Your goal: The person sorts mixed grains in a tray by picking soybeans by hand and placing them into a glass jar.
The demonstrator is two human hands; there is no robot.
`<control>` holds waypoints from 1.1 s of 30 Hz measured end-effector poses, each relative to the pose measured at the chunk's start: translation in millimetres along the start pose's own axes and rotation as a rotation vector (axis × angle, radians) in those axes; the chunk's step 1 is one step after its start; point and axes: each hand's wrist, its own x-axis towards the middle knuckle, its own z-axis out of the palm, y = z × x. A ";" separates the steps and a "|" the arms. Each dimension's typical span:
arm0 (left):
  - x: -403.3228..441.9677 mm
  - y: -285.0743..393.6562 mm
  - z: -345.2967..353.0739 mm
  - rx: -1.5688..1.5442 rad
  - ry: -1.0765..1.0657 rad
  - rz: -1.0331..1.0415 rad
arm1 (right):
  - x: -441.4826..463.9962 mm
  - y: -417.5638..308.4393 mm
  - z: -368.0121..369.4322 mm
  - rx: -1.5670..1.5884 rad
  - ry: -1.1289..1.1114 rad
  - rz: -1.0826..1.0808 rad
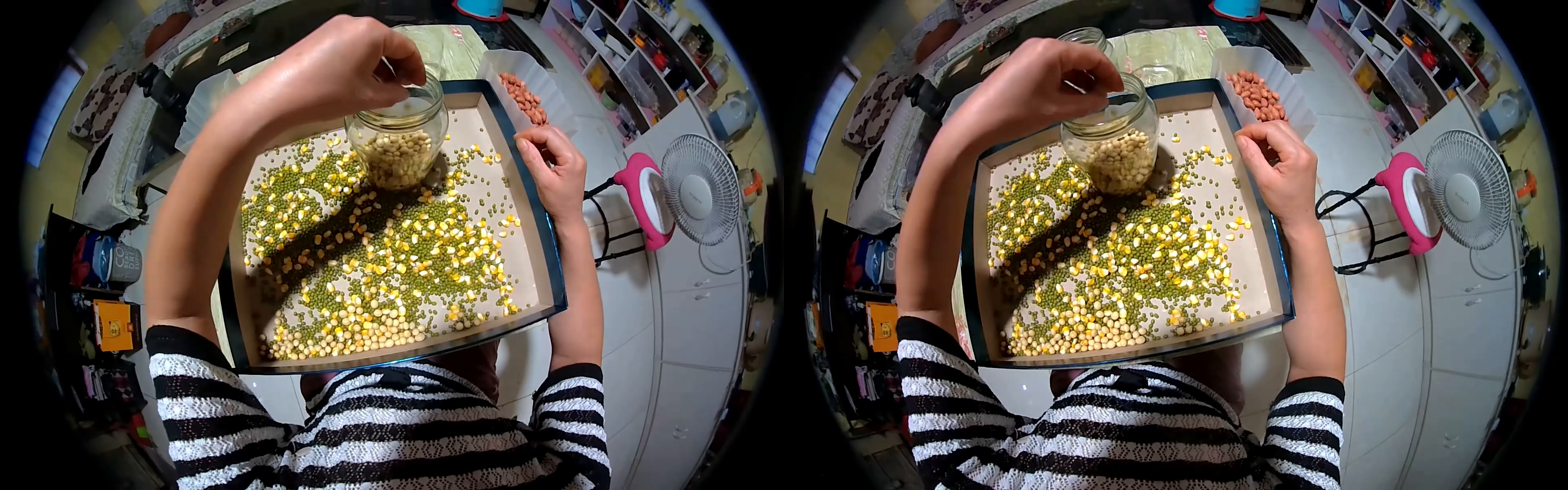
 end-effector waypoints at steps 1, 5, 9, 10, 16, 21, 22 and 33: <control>-0.4 -3.4 1.9 0.032 0.015 0.031 | 0.1 0.0 0.1 0.002 0.001 0.001; -10.9 -6.5 5.0 -0.111 0.130 0.130 | -0.5 0.7 0.5 0.014 0.002 -0.010; -28.7 10.1 18.5 -0.204 0.085 0.342 | 2.2 -1.5 1.4 -0.007 0.002 -0.007; -33.7 14.0 28.2 -0.245 0.019 0.388 | 0.6 -2.3 -0.3 -0.033 0.001 -0.011; -63.4 39.1 85.6 -0.447 -0.544 0.379 | -0.7 0.3 -1.9 -0.006 -0.059 0.047; -74.2 45.3 125.8 -0.630 -0.646 0.364 | -1.3 0.3 -2.6 -0.019 -0.072 0.055; -73.9 45.5 135.3 -0.754 -0.582 0.441 | -1.6 0.1 -2.6 -0.005 -0.067 0.058; -71.1 60.2 157.1 -0.535 -0.570 0.524 | 0.7 -3.0 1.0 0.020 -0.016 0.057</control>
